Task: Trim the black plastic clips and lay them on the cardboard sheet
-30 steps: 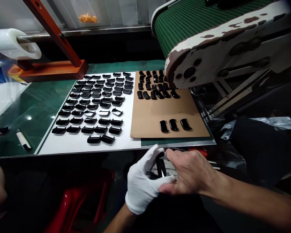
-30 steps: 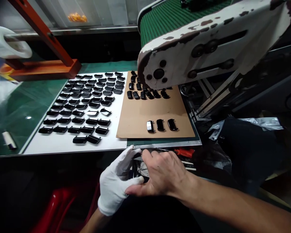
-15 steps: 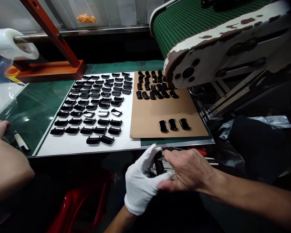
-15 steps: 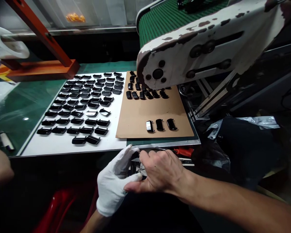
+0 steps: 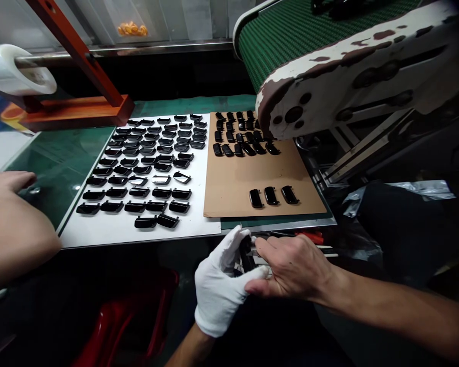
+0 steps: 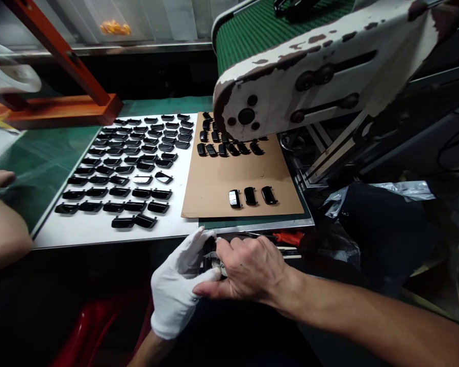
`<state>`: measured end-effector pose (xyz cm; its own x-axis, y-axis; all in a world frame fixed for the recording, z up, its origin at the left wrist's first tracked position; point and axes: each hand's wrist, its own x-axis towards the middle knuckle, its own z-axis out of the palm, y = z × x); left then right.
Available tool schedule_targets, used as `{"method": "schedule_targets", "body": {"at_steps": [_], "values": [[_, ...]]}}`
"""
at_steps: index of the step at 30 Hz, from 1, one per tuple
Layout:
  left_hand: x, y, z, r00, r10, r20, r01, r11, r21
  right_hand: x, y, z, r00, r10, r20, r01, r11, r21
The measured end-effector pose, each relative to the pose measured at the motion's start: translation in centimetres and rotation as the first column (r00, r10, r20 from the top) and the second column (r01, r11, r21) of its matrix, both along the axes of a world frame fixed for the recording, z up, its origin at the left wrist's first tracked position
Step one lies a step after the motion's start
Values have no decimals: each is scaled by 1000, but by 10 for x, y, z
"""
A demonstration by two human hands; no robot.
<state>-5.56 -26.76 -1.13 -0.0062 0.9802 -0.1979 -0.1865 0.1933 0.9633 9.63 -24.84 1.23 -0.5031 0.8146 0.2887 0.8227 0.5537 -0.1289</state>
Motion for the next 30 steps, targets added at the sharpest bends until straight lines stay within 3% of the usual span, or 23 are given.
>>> {"method": "schedule_targets", "body": {"at_steps": [7, 12, 14, 17, 20, 24, 28, 30], "values": [[2, 1, 0, 999, 20, 30, -20, 1000, 20, -3, 0, -1, 998, 48, -42, -46, 998, 48], [-1, 3, -10, 985, -15, 173, -11, 989, 149, -6, 3, 0, 967, 71, -245, -62, 997, 46], [-2, 4, -13, 976, -40, 213, -4, 979, 203, -3, 1, 4, 938, 9, -346, -3, 1000, 18], [-5, 4, -16, 972, -77, 224, 13, 962, 273, 10, -6, 9, 869, -175, -463, 118, 982, -151], [-7, 5, -17, 981, -101, 163, 41, 942, 334, 28, -14, 4, 765, -395, -508, 272, 914, -302], [-13, 4, -21, 992, -107, -67, 124, 921, 370, 56, -9, -11, 696, -618, -366, 522, 785, -333], [-20, 5, -26, 954, -99, -282, 212, 890, 405, 92, 23, -20, 600, -764, -237, 691, 645, -328], [-21, 7, -27, 934, -91, -345, 243, 870, 428, 108, 48, -23, 580, -788, -207, 726, 615, -307]]}}
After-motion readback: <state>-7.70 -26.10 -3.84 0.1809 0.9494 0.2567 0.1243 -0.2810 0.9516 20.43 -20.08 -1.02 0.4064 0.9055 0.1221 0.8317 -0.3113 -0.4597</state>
